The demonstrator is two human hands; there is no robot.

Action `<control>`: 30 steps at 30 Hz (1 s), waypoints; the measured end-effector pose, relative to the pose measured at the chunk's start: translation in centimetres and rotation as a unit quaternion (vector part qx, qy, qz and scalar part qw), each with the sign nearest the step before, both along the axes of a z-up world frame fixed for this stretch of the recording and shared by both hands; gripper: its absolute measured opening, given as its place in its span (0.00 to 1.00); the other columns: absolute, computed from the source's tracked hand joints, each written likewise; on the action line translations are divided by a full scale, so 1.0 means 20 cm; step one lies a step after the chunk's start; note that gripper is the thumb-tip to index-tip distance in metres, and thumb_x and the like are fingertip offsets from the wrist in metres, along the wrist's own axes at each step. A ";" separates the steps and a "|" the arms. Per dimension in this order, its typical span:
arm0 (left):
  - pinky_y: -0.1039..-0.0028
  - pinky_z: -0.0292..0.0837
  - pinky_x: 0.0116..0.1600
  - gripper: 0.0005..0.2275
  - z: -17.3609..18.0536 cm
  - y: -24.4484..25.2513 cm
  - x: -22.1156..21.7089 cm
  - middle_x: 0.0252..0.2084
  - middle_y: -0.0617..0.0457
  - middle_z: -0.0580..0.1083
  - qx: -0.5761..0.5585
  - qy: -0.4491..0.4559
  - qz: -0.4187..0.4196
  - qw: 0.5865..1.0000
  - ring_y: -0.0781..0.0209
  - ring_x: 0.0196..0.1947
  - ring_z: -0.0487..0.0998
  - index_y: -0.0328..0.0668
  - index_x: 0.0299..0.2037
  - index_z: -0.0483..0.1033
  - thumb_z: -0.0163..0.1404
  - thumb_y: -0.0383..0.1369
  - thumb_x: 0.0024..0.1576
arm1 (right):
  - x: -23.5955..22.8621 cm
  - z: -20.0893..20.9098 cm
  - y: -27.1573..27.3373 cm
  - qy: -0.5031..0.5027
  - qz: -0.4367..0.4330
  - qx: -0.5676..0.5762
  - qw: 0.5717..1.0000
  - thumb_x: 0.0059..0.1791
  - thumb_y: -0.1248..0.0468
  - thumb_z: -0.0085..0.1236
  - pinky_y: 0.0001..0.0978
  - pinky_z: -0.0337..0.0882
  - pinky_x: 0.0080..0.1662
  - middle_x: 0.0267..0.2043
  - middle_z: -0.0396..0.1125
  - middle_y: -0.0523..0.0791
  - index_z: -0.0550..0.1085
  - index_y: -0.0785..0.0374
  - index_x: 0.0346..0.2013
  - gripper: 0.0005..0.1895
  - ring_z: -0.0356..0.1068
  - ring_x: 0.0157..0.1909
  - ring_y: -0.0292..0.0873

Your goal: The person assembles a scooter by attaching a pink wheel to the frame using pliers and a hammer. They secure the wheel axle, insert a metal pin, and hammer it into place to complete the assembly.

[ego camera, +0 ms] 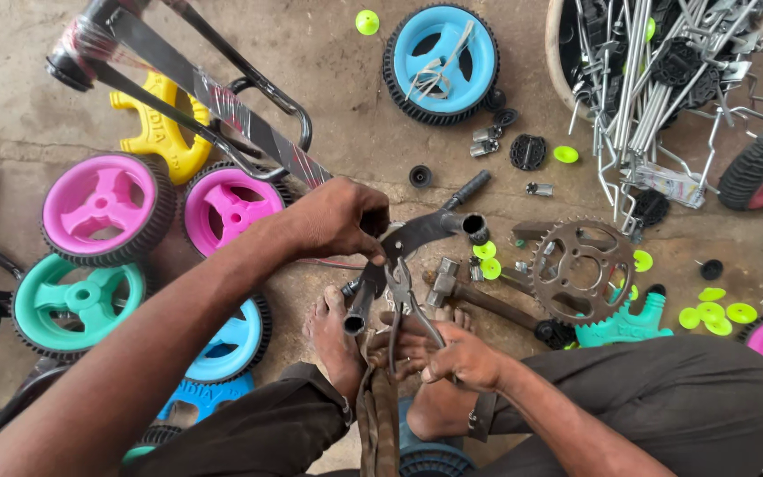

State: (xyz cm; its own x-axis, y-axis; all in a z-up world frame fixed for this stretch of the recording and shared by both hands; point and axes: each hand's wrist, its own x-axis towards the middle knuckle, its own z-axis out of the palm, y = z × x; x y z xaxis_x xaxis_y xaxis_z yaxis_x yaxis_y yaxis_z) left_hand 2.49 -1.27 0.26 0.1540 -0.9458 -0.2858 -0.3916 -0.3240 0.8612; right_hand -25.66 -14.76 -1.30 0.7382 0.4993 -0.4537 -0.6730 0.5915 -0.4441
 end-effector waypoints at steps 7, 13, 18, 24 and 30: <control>0.65 0.75 0.38 0.16 -0.04 0.01 -0.01 0.30 0.47 0.79 -0.002 -0.007 0.016 1.000 0.53 0.31 0.82 0.37 0.34 0.78 0.68 0.37 0.42 | 0.04 0.05 0.12 0.042 -0.123 0.113 0.985 0.39 0.77 0.57 0.56 0.66 0.68 0.67 0.61 0.59 0.54 0.71 0.72 0.46 0.64 0.66 0.57; 0.60 0.75 0.37 0.12 0.00 0.05 -0.08 0.35 0.47 0.76 -0.150 -0.116 -0.001 0.982 0.47 0.32 0.80 0.40 0.40 0.79 0.60 0.37 0.51 | -0.08 0.11 0.14 0.042 -0.069 0.020 0.997 0.37 0.75 0.56 0.53 0.68 0.66 0.67 0.62 0.55 0.55 0.69 0.72 0.47 0.66 0.66 0.53; 0.56 0.72 0.32 0.09 0.02 0.03 -0.15 0.32 0.45 0.71 -0.173 -0.254 -0.078 0.948 0.45 0.27 0.77 0.39 0.32 0.73 0.54 0.36 0.55 | -0.13 0.13 0.06 0.059 -0.148 0.031 0.987 0.36 0.74 0.53 0.54 0.70 0.62 0.65 0.63 0.61 0.55 0.75 0.70 0.47 0.68 0.64 0.59; 0.56 0.72 0.30 0.09 0.03 -0.04 -0.23 0.31 0.42 0.69 -0.105 -0.340 -0.108 0.928 0.45 0.26 0.76 0.34 0.35 0.70 0.44 0.35 0.59 | -0.12 0.12 0.01 0.038 -0.212 0.004 0.977 0.34 0.73 0.50 0.53 0.70 0.59 0.64 0.63 0.62 0.55 0.72 0.71 0.48 0.68 0.62 0.59; 0.54 0.71 0.28 0.11 -0.01 -0.05 -0.26 0.31 0.40 0.69 -0.058 -0.316 -0.104 0.941 0.43 0.25 0.76 0.32 0.35 0.69 0.42 0.35 0.62 | -0.14 0.11 0.01 0.032 -0.203 0.003 0.979 0.33 0.72 0.52 0.50 0.71 0.57 0.63 0.63 0.61 0.56 0.73 0.71 0.49 0.68 0.61 0.57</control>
State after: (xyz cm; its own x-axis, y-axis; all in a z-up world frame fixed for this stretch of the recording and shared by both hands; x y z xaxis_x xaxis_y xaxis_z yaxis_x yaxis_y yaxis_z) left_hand -2.61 -2.20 -0.03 0.0662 -0.9936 -0.0920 -0.8825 -0.1013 0.4592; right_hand -28.42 -14.64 0.97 0.8466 0.1734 -0.5032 -0.4077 0.8190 -0.4037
